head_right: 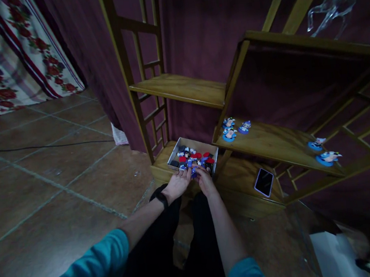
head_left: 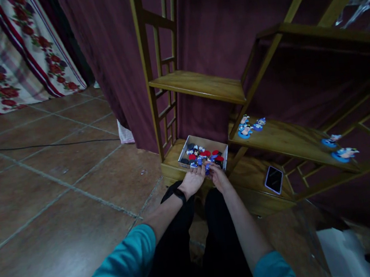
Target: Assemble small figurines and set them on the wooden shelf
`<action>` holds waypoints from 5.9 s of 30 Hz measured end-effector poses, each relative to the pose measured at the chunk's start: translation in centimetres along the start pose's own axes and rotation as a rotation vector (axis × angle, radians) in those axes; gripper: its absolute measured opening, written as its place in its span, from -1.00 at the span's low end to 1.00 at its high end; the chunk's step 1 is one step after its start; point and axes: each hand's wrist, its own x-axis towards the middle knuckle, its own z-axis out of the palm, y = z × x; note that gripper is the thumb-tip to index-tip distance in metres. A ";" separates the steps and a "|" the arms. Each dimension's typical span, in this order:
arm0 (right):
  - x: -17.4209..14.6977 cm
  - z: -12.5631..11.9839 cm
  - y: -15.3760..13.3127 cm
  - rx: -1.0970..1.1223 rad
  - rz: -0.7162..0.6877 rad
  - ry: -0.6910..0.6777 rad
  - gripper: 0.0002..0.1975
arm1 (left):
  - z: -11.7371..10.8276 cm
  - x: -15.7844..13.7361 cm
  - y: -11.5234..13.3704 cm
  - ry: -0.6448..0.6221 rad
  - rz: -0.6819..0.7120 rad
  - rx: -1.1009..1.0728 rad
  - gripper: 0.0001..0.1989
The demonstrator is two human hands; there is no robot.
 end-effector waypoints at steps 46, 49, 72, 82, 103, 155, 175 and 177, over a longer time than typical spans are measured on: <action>0.8 -0.7 1.1 0.087 0.043 0.087 -0.64 | -1.3 -0.2 -0.6 -0.209 -0.188 -0.258 -0.56; 0.9 -0.7 1.2 0.067 0.025 0.082 -0.66 | -0.6 0.1 -1.2 -0.153 -0.221 -0.463 -0.62; 0.2 0.0 1.1 0.090 -0.010 -0.019 -0.70 | 1.7 1.7 -3.4 -0.110 -0.564 -1.465 -0.54; 0.4 -0.1 1.1 0.053 -0.023 -0.036 -0.62 | 1.2 1.6 -3.4 -0.143 -0.558 -1.489 -0.64; 0.5 -0.2 1.1 0.051 0.001 -0.025 -0.59 | 0.6 1.8 -3.3 -0.250 -0.581 -1.543 -0.51; 0.8 -0.4 1.2 0.015 0.040 0.044 -0.72 | 2.1 1.3 -3.0 -0.008 -0.465 -1.154 -0.72; 0.3 -0.2 1.1 -0.003 -0.026 0.005 -0.75 | 1.4 1.4 -2.6 0.031 -0.465 -1.249 -0.52; 0.3 -0.1 1.1 -0.015 -0.027 0.003 -0.74 | 1.6 1.5 -2.7 0.047 -0.445 -1.231 -0.55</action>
